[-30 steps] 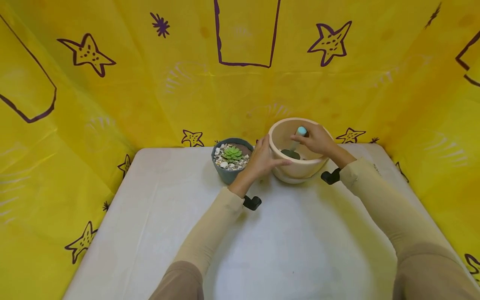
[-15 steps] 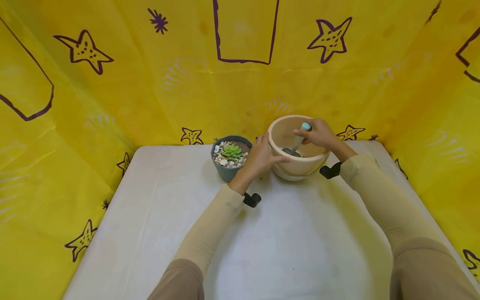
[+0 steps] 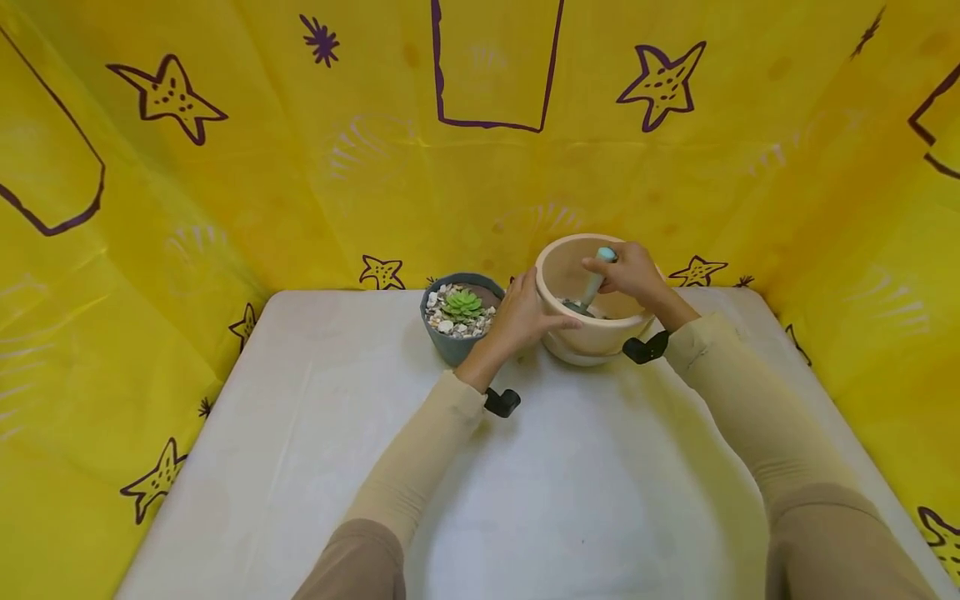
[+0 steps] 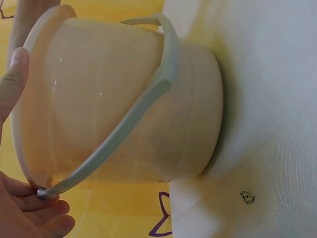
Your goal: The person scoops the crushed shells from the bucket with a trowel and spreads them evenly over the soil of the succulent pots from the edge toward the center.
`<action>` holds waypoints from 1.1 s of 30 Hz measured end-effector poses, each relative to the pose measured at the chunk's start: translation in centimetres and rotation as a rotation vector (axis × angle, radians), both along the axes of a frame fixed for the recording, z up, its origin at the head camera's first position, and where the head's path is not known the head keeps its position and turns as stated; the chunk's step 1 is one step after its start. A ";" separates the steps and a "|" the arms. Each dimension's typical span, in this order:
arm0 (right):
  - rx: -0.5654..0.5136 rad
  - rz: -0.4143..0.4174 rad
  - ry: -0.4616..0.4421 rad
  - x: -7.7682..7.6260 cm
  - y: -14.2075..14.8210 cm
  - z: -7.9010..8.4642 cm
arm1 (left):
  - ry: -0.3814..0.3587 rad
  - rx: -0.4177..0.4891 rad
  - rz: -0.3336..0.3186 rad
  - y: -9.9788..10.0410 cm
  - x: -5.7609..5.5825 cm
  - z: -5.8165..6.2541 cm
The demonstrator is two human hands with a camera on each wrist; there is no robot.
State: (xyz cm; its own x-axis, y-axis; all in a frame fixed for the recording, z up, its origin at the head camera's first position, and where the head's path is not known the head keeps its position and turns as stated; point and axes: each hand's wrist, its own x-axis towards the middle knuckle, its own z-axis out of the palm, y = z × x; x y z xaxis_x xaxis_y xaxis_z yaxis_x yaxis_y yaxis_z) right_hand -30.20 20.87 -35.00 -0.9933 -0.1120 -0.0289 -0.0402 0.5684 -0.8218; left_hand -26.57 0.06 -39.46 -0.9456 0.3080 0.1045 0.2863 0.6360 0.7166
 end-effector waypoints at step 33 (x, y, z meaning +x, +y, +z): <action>-0.450 -0.252 -0.216 -0.5 1.2 0.7 | 0.038 -0.032 -0.030 -0.1 -0.2 -0.1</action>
